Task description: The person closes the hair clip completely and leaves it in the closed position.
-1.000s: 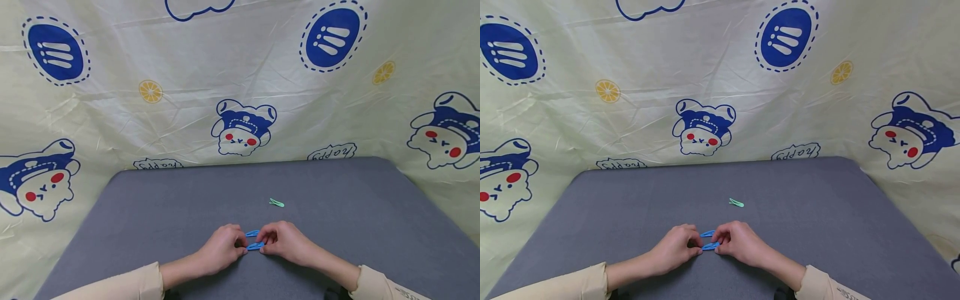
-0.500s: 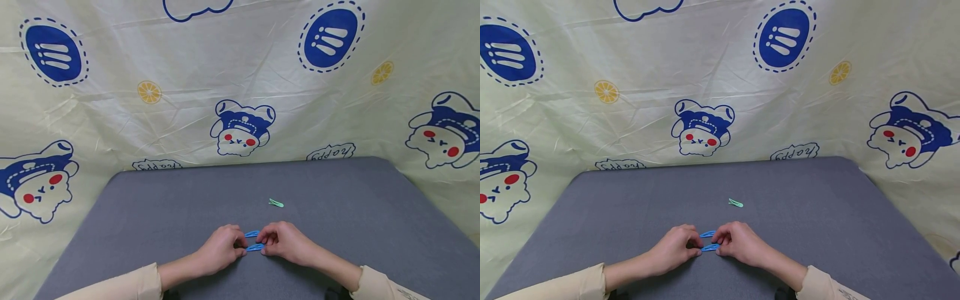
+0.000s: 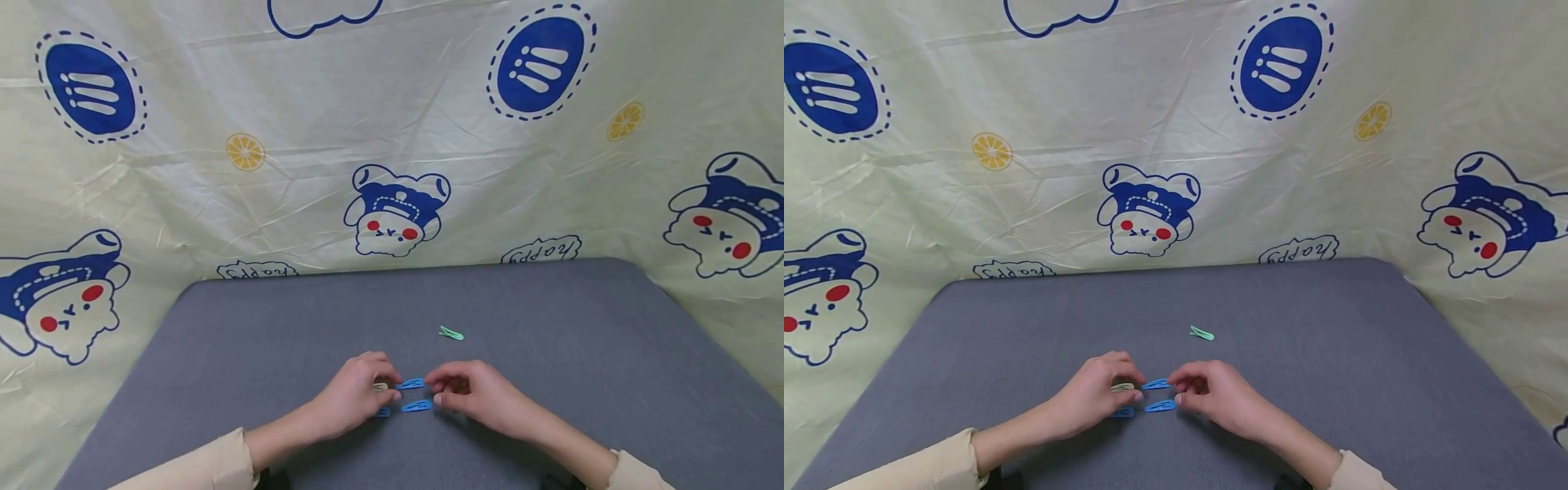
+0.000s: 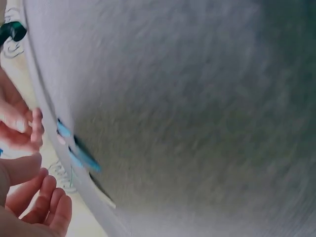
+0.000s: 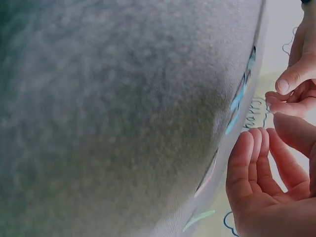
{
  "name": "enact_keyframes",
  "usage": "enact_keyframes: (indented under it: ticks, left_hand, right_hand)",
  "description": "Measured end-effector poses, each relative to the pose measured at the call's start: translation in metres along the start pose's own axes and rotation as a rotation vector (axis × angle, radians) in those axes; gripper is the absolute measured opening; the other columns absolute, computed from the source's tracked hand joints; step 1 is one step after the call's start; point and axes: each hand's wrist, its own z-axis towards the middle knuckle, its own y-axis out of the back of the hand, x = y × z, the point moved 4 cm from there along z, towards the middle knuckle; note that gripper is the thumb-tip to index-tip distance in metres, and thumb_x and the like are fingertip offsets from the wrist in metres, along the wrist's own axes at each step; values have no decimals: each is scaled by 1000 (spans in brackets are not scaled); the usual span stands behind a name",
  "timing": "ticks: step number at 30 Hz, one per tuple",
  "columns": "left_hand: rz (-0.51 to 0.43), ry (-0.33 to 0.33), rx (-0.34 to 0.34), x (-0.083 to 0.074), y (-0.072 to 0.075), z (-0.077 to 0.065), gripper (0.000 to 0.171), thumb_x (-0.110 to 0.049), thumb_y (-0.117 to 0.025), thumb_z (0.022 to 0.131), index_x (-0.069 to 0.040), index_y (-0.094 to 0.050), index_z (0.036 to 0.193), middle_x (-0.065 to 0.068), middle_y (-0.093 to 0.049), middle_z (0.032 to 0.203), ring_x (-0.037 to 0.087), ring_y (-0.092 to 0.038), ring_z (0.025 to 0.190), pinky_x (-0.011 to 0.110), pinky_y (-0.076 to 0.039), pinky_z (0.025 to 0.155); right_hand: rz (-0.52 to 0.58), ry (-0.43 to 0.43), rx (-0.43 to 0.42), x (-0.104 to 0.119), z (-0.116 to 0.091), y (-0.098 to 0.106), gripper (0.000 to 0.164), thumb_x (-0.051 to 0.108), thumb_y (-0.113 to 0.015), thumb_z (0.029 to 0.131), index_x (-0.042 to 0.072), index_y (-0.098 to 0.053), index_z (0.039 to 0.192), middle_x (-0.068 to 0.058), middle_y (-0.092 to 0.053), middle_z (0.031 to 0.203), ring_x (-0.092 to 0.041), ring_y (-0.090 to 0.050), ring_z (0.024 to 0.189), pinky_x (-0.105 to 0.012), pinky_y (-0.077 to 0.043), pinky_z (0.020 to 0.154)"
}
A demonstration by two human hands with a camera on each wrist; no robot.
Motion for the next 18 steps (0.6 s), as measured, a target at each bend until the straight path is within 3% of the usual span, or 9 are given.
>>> enact_keyframes:
  ticks: [8, 15, 18]
  left_hand:
    - [-98, 15, -5, 8, 15, 10, 19, -11, -75, 88, -7, -74, 107, 3, -65, 100, 19, -62, 96, 39, -52, 87]
    - [-133, -17, -114, 10, 30, 21, 19, -9, -74, 88, -12, -74, 107, -5, -67, 100, 23, -62, 97, 46, -51, 88]
    - [-130, -26, -126, 9, 34, 28, 19, -10, -74, 88, -13, -74, 108, -8, -65, 100, 22, -61, 98, 47, -51, 88]
  right_hand:
    - [-61, -18, -39, 4, -7, 15, 23, 20, -68, 94, 9, -70, 114, -1, -68, 99, -16, -61, 84, -30, -52, 77]
    - [-89, -13, -111, 6, -9, 32, 24, 21, -71, 92, 9, -70, 114, 0, -69, 101, -14, -61, 86, -31, -53, 76]
    - [-109, 1, -128, 5, -10, 41, 25, 20, -71, 92, 8, -70, 114, -2, -68, 101, -13, -61, 86, -31, -53, 76]
